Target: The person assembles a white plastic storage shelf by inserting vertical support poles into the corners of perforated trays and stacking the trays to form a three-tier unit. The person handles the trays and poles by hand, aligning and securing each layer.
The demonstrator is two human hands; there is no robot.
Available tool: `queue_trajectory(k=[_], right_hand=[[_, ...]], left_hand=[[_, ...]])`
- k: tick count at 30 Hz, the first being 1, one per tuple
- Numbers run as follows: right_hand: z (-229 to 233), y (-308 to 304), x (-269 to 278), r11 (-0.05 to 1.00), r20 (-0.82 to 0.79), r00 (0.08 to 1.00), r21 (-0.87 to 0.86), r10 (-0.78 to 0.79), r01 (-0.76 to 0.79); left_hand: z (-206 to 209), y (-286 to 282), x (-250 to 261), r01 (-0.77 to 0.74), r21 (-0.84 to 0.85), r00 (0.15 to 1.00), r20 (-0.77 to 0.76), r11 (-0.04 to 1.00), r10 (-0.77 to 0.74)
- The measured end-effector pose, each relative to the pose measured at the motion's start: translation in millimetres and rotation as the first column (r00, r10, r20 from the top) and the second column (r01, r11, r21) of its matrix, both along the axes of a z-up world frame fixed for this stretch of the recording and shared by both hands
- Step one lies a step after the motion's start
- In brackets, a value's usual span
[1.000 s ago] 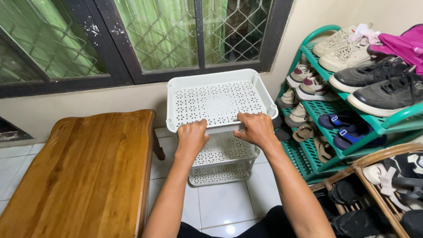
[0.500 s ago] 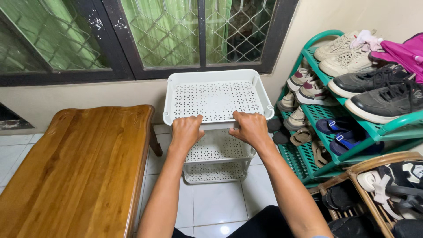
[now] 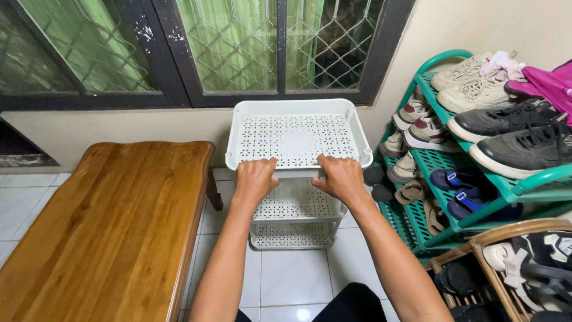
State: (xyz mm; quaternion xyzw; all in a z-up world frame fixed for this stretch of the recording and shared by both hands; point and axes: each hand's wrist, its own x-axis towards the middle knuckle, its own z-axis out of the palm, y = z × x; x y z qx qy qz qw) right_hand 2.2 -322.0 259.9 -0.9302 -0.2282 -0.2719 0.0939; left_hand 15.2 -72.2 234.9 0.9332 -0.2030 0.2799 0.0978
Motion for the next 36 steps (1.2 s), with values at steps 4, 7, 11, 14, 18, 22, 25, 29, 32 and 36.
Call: queue_trajectory(k=[4,7,11,14,18,22,25,29,32,36], right_hand=[[0.1,-3.1,-5.8,1.0,0.057,0.998,0.003,0.02,-0.02],[4.6,0.7,-13.0,0.997,0.061,0.997,0.056,0.052,-0.056],[3.8,12.1,-30.2,0.995,0.142,0.99,0.099,0.006,-0.02],[-6.4,19.3,-41.0,0.994,0.176,0.984,0.108,-0.027,0.008],[-14.3,19.7,-44.3,0.995,0.241,0.97,0.086,0.029,-0.051],[-17.0,14.0,-50.4,0.989,0.159,0.985,0.117,0.07,-0.089],[-12.0,11.5,-52.8,0.985,0.14,0.985,0.126,0.102,-0.12],[-8.0,12.0,-54.6,0.984,0.116,0.987,0.13,0.108,-0.123],[-5.7,12.0,-48.4,0.989,0.094,0.992,0.116,0.084,-0.095],[-1.7,15.9,-40.3,0.994,0.127,0.99,0.085,0.06,-0.071]], left_hand=[[-1.2,-2.3,-1.6,0.004,0.019,1.0,-0.014,1.0,-0.004],[5.3,-0.8,-9.9,0.034,0.029,0.999,0.012,0.999,-0.035],[20.7,-0.9,-24.1,0.056,-0.005,0.994,-0.098,0.998,-0.057],[18.0,-12.6,-41.4,0.161,-0.086,0.973,0.178,0.983,-0.144],[10.4,-26.6,-54.0,0.065,-0.026,0.946,0.318,0.998,-0.053],[4.0,-27.5,-58.9,0.071,0.014,0.962,0.262,0.997,-0.072],[3.5,-25.6,-63.9,0.088,0.017,0.974,0.208,0.996,-0.089],[5.3,-24.8,-63.6,0.125,-0.028,0.975,0.189,0.992,-0.118],[7.1,-23.8,-57.4,0.121,-0.036,0.977,0.184,0.992,-0.112],[11.2,-22.5,-50.1,0.109,-0.022,0.982,0.159,0.994,-0.104]])
